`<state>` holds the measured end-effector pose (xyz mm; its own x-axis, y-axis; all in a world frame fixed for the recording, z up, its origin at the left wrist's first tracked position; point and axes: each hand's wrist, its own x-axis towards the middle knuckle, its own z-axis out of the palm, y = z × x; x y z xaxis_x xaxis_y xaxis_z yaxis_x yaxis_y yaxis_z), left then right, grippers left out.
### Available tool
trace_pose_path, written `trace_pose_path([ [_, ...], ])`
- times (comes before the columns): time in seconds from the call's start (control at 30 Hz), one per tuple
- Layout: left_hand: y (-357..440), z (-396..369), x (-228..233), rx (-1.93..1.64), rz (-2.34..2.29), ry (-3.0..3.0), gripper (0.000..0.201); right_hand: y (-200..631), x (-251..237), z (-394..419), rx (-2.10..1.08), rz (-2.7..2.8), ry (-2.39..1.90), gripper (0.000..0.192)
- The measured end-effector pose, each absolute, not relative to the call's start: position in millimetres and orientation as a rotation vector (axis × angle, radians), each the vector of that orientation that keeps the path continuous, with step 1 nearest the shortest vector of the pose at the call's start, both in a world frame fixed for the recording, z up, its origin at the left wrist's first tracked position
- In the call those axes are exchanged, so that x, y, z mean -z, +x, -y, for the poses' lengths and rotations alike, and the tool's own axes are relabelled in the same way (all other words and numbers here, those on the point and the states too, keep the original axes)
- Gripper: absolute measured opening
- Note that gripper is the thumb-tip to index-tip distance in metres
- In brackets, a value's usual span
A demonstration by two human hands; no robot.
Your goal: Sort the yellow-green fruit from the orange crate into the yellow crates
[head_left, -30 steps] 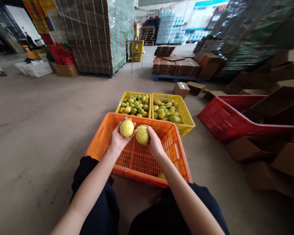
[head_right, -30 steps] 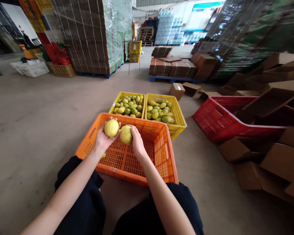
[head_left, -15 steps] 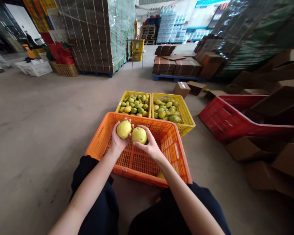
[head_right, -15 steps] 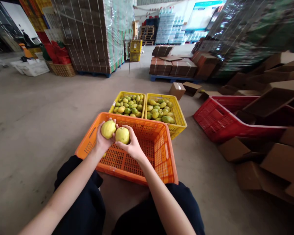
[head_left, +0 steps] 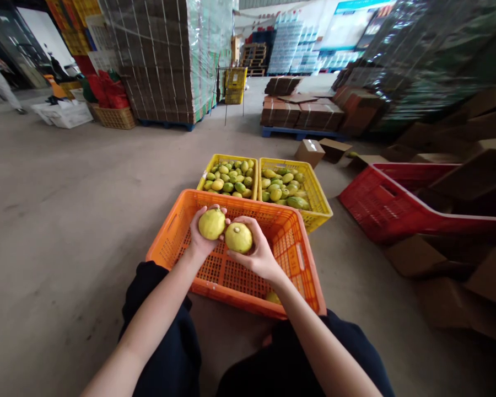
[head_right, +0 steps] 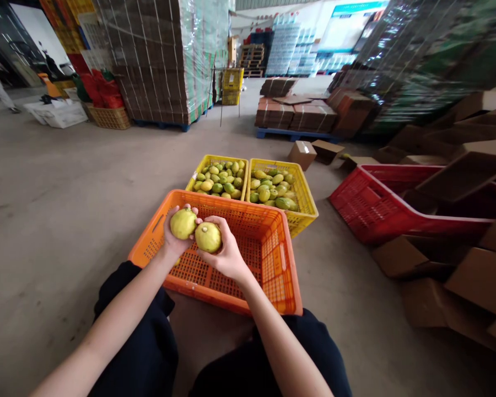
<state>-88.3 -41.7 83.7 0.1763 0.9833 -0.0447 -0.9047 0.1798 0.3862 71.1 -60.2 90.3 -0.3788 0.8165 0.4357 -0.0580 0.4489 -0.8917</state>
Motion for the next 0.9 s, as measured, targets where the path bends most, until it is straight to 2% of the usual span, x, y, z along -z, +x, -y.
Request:
trace_pose_path([
  [0.7,-87,37,-80,-1.377,-0.385,0.229,0.021,64,-80,62,-1.121,1.676,-0.828,0.056],
  [0.9,-91,35,-78,-1.376,-0.423,0.177,0.024,60,-79,66,-1.292,1.579,-0.867,0.068],
])
